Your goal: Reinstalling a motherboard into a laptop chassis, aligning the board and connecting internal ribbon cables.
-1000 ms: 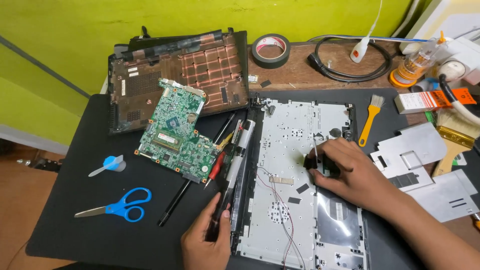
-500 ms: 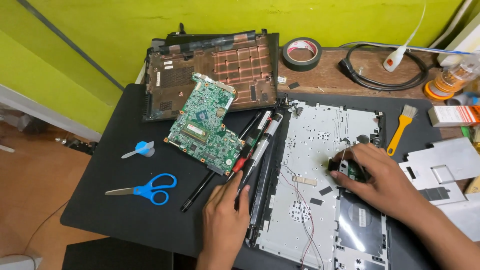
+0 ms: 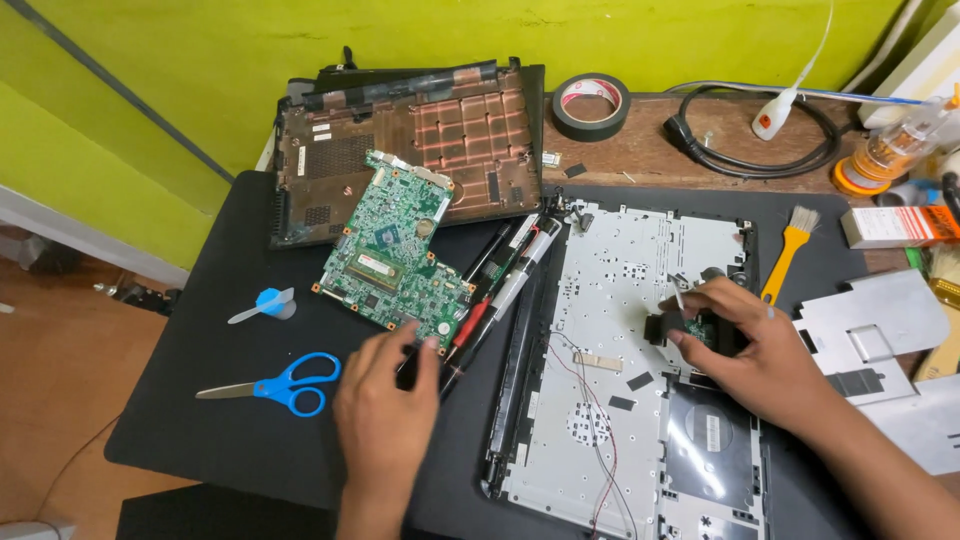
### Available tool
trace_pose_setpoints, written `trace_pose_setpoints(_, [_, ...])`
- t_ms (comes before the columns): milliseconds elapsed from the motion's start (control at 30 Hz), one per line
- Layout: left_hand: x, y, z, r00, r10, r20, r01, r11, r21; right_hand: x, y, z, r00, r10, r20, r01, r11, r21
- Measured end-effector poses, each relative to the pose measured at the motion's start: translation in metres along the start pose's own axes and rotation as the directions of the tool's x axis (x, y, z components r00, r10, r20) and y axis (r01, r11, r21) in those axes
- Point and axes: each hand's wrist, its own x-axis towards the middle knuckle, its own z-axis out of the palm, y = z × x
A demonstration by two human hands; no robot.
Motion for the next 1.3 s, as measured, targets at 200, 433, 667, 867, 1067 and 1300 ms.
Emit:
trace_pose_setpoints(200, [0.034, -0.03, -0.024, 0.941, -0.306, 0.146, 0.287, 0.948, 0.137, 0.0, -0.001, -0.001, 0.999, -0.033, -0.023, 0.036, 0.994, 0.1])
trace_pose_setpoints(433, [0.055, -0.021, -0.03, 0.846, -0.464, 0.263, 0.466, 0.883, 0.059, 0.003, -0.011, -0.006, 0.999, -0.027, -0.027, 0.031, 0.986, 0.166])
trace_pose_setpoints(667, [0.067, -0.025, -0.032, 0.813, -0.516, 0.27, 0.551, 0.832, -0.069, 0.006, -0.016, -0.008, 0.979, 0.201, -0.03, -0.19, 0.958, 0.217])
trace_pose_setpoints(867, [0.075, -0.034, -0.028, 0.781, -0.546, 0.304, 0.615, 0.756, -0.224, 0.005, -0.013, -0.006, 0.857, 0.493, -0.152, -0.468, 0.867, 0.172])
trace_pose_setpoints(1067, [0.076, -0.048, -0.013, 0.803, -0.565, 0.19, 0.573, 0.643, -0.509, 0.003, -0.016, -0.009, 0.883, 0.431, -0.184, -0.406, 0.9, 0.16])
trace_pose_setpoints(1300, [0.074, -0.044, -0.015, 0.8, -0.585, 0.134, 0.469, 0.47, -0.748, 0.001, -0.023, -0.009, 0.891, 0.432, -0.136, -0.407, 0.896, 0.179])
